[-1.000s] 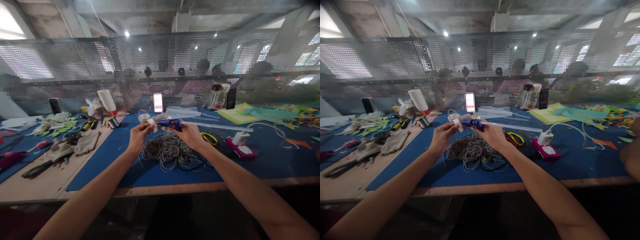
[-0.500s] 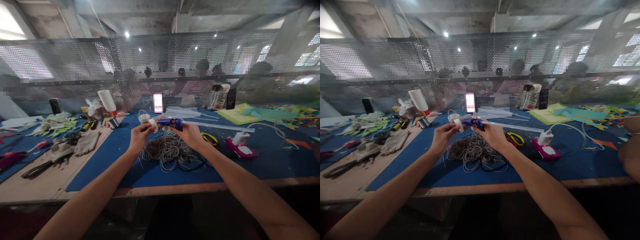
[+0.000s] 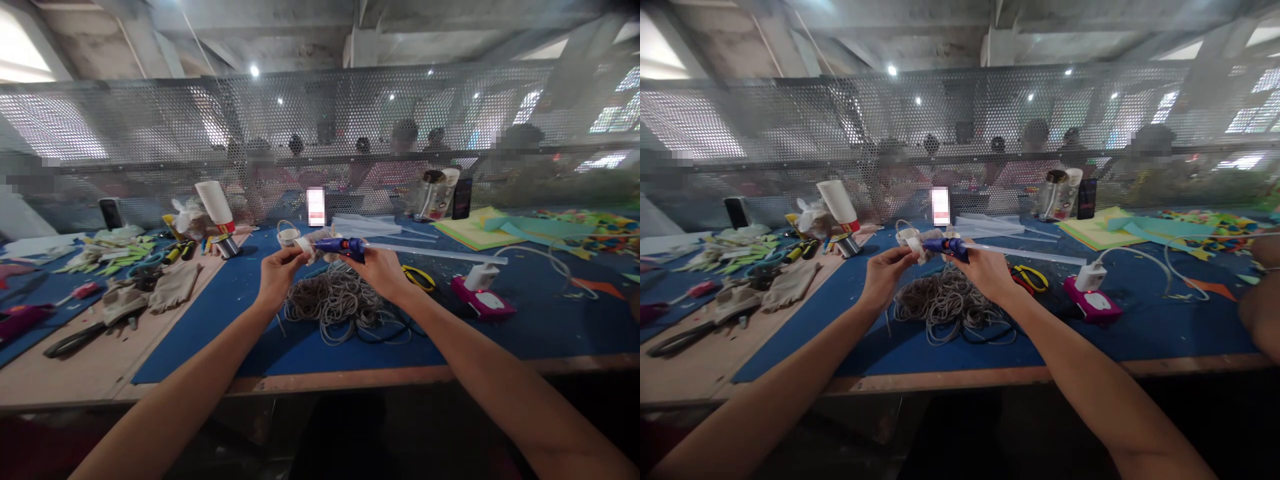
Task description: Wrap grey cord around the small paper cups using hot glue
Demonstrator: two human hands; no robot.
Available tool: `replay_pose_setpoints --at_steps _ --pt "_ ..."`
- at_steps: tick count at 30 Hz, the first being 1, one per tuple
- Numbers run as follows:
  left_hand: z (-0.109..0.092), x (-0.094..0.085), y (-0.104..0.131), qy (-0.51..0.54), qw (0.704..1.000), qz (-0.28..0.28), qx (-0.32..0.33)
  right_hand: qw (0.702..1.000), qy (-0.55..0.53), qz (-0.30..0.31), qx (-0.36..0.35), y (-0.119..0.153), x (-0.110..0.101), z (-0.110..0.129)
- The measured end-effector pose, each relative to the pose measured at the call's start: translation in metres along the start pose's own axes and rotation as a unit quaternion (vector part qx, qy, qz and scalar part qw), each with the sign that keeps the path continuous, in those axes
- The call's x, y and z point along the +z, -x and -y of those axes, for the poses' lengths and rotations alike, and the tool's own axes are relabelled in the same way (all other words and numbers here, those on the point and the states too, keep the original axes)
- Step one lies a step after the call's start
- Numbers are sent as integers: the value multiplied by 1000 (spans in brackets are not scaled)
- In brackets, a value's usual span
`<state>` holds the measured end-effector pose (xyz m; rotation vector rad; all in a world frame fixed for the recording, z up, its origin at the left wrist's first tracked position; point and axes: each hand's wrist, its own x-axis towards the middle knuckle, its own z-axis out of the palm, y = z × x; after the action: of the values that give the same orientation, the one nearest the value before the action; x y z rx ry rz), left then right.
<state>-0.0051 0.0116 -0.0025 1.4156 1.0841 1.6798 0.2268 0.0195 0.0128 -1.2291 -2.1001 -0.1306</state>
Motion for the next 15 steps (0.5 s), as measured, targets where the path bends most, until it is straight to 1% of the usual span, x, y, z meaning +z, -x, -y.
replay_pose_setpoints --at_steps 12,15 --pt "-2 -2 -1 -8 1000 -12 7 1000 -3 9 -8 0 -2 1" --pt "0 -2 -2 -4 1000 -13 3 1000 -25 10 8 -1 -1 0"
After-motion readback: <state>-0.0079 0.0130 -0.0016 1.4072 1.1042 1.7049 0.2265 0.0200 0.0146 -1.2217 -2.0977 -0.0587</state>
